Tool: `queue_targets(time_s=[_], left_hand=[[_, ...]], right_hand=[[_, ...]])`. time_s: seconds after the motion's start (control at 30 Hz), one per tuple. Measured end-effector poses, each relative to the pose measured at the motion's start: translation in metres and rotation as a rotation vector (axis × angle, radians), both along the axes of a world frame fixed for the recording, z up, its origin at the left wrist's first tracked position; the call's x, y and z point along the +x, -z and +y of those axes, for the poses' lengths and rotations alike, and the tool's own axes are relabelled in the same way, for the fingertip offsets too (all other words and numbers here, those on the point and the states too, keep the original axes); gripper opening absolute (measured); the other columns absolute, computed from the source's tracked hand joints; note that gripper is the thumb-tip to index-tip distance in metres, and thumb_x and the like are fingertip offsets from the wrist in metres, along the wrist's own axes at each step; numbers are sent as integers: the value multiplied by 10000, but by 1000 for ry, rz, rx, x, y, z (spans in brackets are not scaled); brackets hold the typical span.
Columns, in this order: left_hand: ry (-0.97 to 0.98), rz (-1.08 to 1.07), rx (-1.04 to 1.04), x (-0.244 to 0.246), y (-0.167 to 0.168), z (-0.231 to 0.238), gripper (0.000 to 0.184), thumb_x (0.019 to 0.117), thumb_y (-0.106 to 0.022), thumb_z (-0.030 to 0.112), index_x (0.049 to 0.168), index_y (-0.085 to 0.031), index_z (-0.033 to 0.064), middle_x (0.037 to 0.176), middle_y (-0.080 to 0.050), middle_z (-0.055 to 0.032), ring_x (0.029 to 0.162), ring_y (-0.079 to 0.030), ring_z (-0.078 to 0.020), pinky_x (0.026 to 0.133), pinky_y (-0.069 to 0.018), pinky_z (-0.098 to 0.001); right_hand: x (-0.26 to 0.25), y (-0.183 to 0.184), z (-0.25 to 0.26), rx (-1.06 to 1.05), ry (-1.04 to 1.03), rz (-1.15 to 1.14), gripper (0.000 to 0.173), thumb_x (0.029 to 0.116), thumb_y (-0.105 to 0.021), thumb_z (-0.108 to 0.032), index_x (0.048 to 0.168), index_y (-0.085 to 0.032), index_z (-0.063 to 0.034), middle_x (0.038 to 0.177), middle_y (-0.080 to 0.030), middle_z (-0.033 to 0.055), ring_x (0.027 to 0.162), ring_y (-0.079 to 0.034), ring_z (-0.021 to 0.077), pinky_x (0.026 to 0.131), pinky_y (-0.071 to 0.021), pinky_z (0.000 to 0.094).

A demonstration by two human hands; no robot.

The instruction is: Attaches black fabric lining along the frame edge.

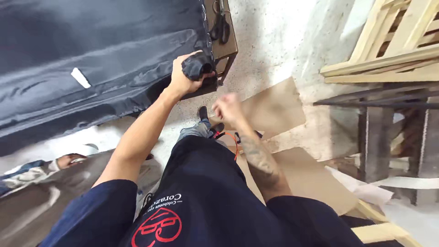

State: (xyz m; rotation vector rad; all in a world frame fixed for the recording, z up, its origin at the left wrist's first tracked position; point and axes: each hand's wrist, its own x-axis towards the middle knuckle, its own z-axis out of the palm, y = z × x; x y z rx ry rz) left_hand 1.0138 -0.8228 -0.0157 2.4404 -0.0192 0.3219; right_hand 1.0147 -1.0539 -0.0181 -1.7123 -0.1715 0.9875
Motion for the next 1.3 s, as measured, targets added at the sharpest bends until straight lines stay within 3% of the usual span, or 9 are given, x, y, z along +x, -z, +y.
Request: queue_targets(time_s=[0.1,0.2,0.33,0.47,0.57,0.67,0.77,0.93,1.3], left_hand=[[49,2,-40,3,4,2,400,871,-777,449,1058,-734,97,1013,-760,-48,988,-721,-141,919,-588,-404],[103,-40,-96,5,5,4,396,871,-804,419,1039,-731,68,991,-755,-45,967,-716,-104,916,-584,-330],[216,-18,-95,23,-3,13,605,817,-849,411,1246,-640,39,1207,-664,-127,1145,-620,-234,1015,-521,-390],[234,36,34,26,3,18,468,847,-744,566,1231,-743,298,1314,-629,-60,1309,-488,-279,1162,-304,-487],[313,-4,-3,27,9,23,380,883,-725,545,1153,-785,285,1332,-647,-62,1347,-480,-297,1208,-261,-502],[343,-46,-89,32,12,28,357,872,-772,498,1103,-799,227,1333,-670,-66,1373,-514,-273,1263,-221,-525],[342,-45,-151,29,15,28,287,854,-794,452,1041,-813,234,1363,-669,-44,1399,-506,-279,1273,-211,-550],[285,-27,-253,26,22,28,273,803,-834,401,1054,-810,297,1366,-670,-21,1435,-457,-344,1260,-251,-572],[344,-44,-277,33,22,33,254,875,-728,402,1085,-814,289,1312,-707,10,1383,-532,-264,1265,-207,-575]], right_hand=[[-68,124,-1,-449,-531,-45,281,965,-593,-292,947,-718,-41,894,-719,130,843,-706,280,739,-573,532],[-139,224,-12,-494,-982,-87,291,952,-635,-164,1142,-678,51,1233,-652,284,1185,-613,479,944,-494,703],[-201,260,-49,-390,-572,422,394,1017,-582,-356,1229,-703,-47,1264,-691,174,1213,-632,319,1045,-478,555],[-201,289,-60,-519,-747,176,417,1020,-564,-309,1309,-636,-16,1315,-641,259,1246,-600,452,989,-475,702],[-160,226,-93,-633,-689,50,783,931,-706,-356,1586,-352,-116,1296,-622,303,1149,-631,505,905,-515,707],[-124,120,-143,-561,-438,50,1063,795,-810,-296,1651,-183,-221,1174,-691,205,1001,-703,381,843,-573,628],[-117,50,-159,-502,68,145,799,748,-713,-93,1486,-410,-88,1041,-693,123,822,-712,253,695,-622,508],[-85,-59,-90,-404,371,-274,306,1033,-614,-356,1027,-678,-57,706,-670,12,565,-664,154,533,-616,404],[-62,-85,26,-455,296,-622,230,973,-698,-259,980,-715,-30,764,-717,7,679,-689,39,613,-597,263]])
